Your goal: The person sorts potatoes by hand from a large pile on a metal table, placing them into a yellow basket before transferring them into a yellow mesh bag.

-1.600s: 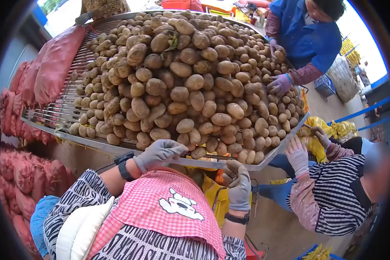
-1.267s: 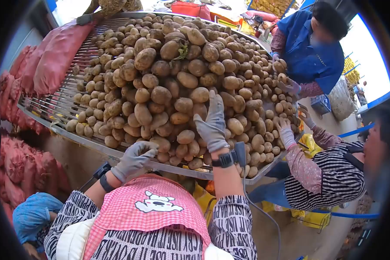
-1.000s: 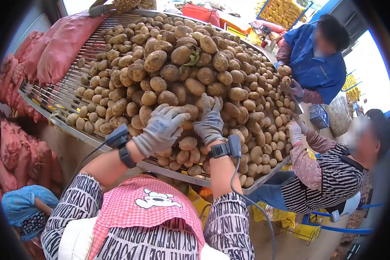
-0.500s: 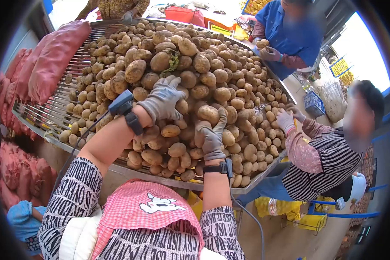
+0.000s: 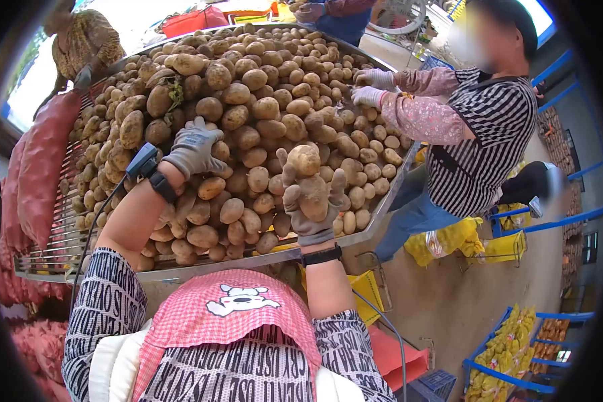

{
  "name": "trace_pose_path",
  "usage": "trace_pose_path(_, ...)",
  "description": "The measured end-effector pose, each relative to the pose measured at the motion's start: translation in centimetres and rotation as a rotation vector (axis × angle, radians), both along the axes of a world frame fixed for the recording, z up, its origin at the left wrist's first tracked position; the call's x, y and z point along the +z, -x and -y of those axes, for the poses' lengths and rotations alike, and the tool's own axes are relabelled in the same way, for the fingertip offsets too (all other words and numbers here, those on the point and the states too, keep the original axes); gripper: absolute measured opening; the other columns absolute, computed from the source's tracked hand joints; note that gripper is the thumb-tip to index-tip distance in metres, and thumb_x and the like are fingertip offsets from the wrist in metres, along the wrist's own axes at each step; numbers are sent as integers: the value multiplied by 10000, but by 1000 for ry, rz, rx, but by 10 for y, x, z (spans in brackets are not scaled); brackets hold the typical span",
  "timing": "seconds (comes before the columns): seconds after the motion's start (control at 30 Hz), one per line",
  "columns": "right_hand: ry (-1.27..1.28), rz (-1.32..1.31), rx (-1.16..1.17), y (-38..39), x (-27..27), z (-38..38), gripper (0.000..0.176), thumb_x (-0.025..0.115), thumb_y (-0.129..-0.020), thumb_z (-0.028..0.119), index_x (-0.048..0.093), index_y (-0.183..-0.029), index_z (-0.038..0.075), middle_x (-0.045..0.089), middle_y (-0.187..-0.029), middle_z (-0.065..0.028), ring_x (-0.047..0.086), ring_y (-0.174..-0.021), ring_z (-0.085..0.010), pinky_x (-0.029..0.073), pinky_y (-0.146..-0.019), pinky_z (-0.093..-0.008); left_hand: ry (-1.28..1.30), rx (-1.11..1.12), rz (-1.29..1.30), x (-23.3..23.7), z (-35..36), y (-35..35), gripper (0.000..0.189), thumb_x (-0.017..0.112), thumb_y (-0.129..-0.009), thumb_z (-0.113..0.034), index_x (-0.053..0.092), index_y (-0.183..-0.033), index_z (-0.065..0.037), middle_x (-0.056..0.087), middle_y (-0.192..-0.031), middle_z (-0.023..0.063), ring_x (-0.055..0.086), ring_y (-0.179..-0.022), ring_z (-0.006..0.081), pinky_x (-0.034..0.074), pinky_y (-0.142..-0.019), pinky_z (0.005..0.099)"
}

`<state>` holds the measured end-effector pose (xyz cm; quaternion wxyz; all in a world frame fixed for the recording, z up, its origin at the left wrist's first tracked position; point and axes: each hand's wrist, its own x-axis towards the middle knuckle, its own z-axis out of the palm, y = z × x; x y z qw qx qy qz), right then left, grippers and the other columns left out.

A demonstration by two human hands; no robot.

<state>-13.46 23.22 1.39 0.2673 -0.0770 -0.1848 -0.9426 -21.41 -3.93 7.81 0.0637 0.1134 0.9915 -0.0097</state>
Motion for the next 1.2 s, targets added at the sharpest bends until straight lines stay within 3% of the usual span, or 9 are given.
trace_pose_path(0.17,-94,53,-118,-47,10,-34,753,709,-888,456,431,-1471,68,177,-1628,-215,432,-1390,-363,546,-948,-445,-518,-63,-138,-4,-4,-15,673,864,-697,-435,614,-1209,-75,567,-1193,160,606,-1083,306,480,-986,409)
trace_pose_path(0.37,4,120,-307,-153,-33,-85,594,603,-985,365,422,-1446,37,356,-1522,-229,579,-1100,-319,584,-837,-413,-2120,-306,1008,-31,-85,-72,375,599,-971,-480,614,-1008,-107,598,-1074,61,566,-967,206,486,-877,344)
trace_pose_path(0.6,-447,832,-658,-313,-80,-144,481,597,-970,314,513,-1373,65,536,-1417,-165,669,-1009,-292,621,-743,-406,-1947,-637,1754,-85,-249,-155,440,574,-970,-525,549,-879,-95,523,-862,41,463,-725,141,395,-596,281)
trace_pose_path(0.67,-644,1050,-736,-339,-110,-161,400,588,-969,325,550,-1294,94,600,-1341,-125,661,-1033,-287,625,-751,-406,-1736,-395,1767,-89,-282,-186,401,563,-981,-476,543,-858,-95,521,-867,26,475,-736,123,400,-598,285)
trace_pose_path(0.7,-641,1051,-728,-342,-117,-164,400,588,-969,325,550,-1294,94,600,-1341,-125,661,-1033,-287,625,-751,-406,-1591,-822,1668,-125,-302,-188,352,582,-968,-452,587,-1020,-104,568,-962,33,537,-828,113,457,-672,276)
trace_pose_path(0.8,-1258,1000,-772,-358,-163,-180,382,550,-982,358,564,-1245,82,637,-1218,-122,641,-1083,-300,572,-926,-413,-1340,-129,1630,-125,-308,-227,469,649,-943,-345,516,-1284,-52,594,-1183,158,613,-1020,292,506,-877,364)
trace_pose_path(0.87,-1062,1038,-729,-344,-143,-181,375,555,-981,348,563,-1246,83,634,-1223,-125,644,-1073,-294,570,-925,-410,-774,-637,722,-142,-300,-220,561,665,-910,-247,431,-1383,-55,578,-1259,172,593,-1120,336,486,-954,394)
trace_pose_path(0.97,-1026,1241,-687,-309,-113,-160,389,595,-966,361,576,-1218,64,624,-1225,-110,623,-1085,-272,552,-905,-349,-984,-751,624,-145,-269,-187,392,623,-909,-139,538,-1284,-60,560,-1294,185,565,-1180,367,459,-1013,411)
trace_pose_path(1.2,-1481,722,-311,-228,-98,-133,447,556,-1001,354,545,-1327,48,630,-1234,-81,635,-1064,-209,551,-840,-311,-832,-288,-479,-56,-119,-62,291,735,-809,-181,648,-1066,-78,643,-1117,154,639,-1002,357,527,-873,424)
